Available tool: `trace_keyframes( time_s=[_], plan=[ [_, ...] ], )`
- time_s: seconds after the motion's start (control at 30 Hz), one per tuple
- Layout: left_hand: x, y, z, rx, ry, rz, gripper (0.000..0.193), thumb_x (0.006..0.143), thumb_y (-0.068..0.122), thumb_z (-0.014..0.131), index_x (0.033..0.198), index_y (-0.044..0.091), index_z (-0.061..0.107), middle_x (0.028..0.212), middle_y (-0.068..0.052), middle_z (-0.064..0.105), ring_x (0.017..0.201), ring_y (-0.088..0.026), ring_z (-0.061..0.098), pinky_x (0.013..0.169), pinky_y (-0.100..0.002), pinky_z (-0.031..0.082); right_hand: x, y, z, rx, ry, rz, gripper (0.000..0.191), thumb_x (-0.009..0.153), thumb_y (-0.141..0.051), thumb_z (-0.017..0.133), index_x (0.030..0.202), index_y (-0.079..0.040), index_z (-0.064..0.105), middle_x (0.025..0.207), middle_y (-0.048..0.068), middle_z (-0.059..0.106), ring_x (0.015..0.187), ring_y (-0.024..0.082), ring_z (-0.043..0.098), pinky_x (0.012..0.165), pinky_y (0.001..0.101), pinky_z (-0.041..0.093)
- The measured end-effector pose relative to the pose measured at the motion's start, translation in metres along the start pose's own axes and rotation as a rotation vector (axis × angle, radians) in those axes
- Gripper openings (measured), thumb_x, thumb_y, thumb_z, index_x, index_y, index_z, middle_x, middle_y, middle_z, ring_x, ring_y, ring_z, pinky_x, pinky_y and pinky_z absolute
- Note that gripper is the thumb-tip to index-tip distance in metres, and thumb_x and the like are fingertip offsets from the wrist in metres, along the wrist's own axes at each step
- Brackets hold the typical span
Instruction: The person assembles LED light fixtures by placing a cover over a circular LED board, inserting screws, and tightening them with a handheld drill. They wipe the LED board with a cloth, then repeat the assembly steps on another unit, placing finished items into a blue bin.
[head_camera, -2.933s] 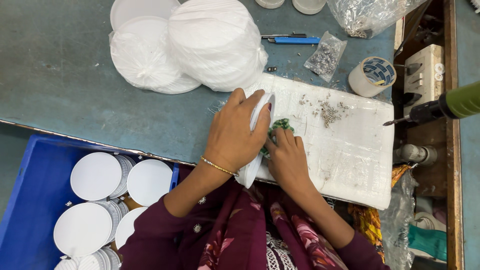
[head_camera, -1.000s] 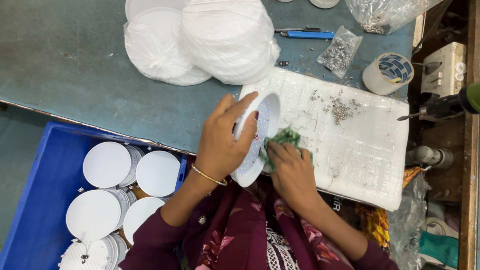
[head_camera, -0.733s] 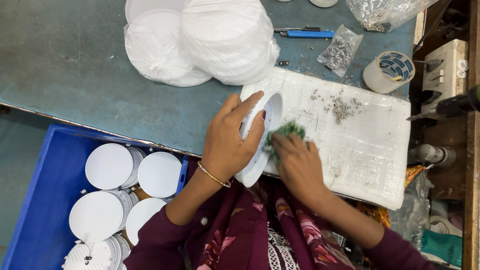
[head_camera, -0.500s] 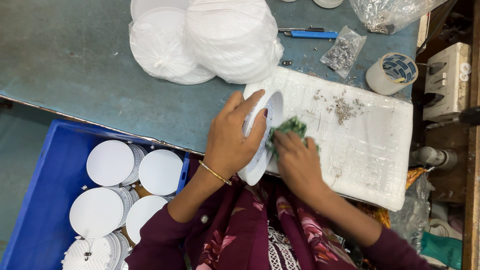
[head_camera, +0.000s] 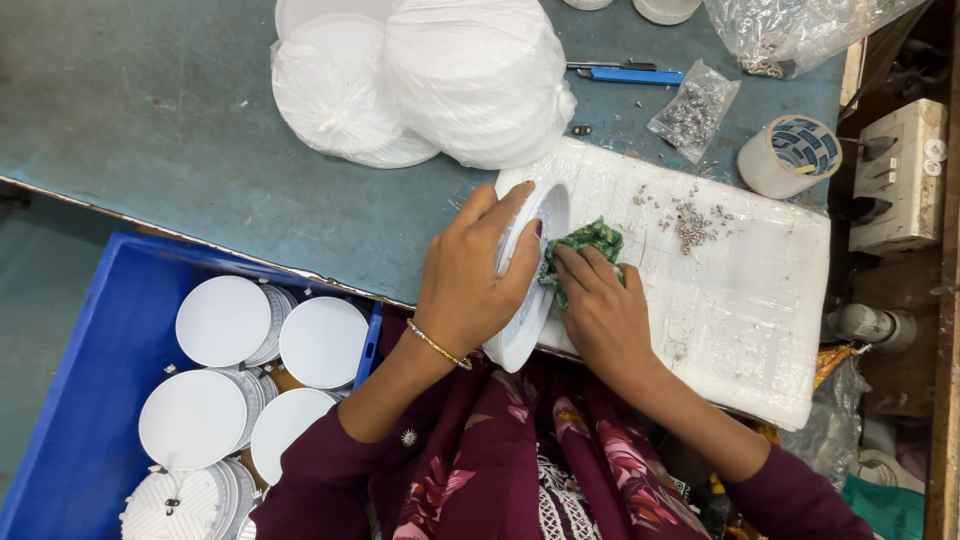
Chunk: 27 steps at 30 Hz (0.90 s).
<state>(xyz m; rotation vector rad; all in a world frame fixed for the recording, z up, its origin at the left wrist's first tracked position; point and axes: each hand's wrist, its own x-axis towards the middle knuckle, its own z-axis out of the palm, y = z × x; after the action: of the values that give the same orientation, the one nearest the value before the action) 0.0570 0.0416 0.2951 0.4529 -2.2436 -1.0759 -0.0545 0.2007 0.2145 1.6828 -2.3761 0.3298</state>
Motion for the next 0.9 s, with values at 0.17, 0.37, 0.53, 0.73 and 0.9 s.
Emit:
trace_keyframes(
  time_s=[0.17,0.37,0.53,0.73,0.9],
  plan=[
    [-0.005,0.001,0.002,-0.010,0.001,-0.001,0.041,0.097,0.020,0.061,0.133,0.000,0.064,0.104,-0.018,0.061,0.085,-0.036,0.068,0.073,-0.043,0.054,-0.020,-0.019,-0.002,0.154,-0.171,0.084,0.048,0.071,-0.004,0.070,0.119,0.000,0.069,0.133,0.009,0.064,0.115,0.024,0.058,0.087,0.0418,0.042],
    [-0.008,0.004,0.001,-0.010,0.020,-0.002,0.041,0.096,0.019,0.061,0.132,-0.001,0.064,0.105,-0.019,0.062,0.084,-0.037,0.068,0.072,-0.043,0.054,-0.025,-0.017,-0.010,0.336,-0.216,0.124,0.044,0.074,-0.006,0.073,0.118,-0.003,0.070,0.129,0.007,0.067,0.113,0.025,0.059,0.081,0.0404,0.042],
    [-0.006,-0.002,-0.001,0.002,0.025,0.026,0.040,0.097,0.019,0.061,0.132,-0.001,0.065,0.108,-0.019,0.063,0.086,-0.037,0.068,0.074,-0.043,0.054,-0.003,-0.004,-0.005,0.155,-0.029,0.044,0.053,0.068,-0.003,0.071,0.121,0.000,0.068,0.132,0.009,0.066,0.118,0.027,0.059,0.085,0.0415,0.042],
    [-0.011,-0.004,0.001,-0.015,0.035,0.037,0.041,0.098,0.019,0.061,0.134,0.000,0.064,0.107,-0.018,0.062,0.087,-0.036,0.068,0.074,-0.042,0.054,-0.021,-0.023,-0.010,0.254,-0.247,0.145,0.045,0.072,-0.002,0.069,0.117,-0.002,0.069,0.129,0.009,0.066,0.114,0.025,0.060,0.088,0.0425,0.043],
    [-0.020,0.001,-0.001,-0.023,0.036,0.042,0.043,0.098,0.019,0.062,0.136,0.001,0.063,0.103,-0.016,0.060,0.082,-0.032,0.067,0.071,-0.040,0.054,-0.036,-0.027,-0.026,0.581,-0.297,0.042,0.042,0.074,-0.003,0.069,0.115,0.000,0.069,0.127,0.013,0.066,0.118,0.030,0.060,0.096,0.0426,0.045]
  ],
)
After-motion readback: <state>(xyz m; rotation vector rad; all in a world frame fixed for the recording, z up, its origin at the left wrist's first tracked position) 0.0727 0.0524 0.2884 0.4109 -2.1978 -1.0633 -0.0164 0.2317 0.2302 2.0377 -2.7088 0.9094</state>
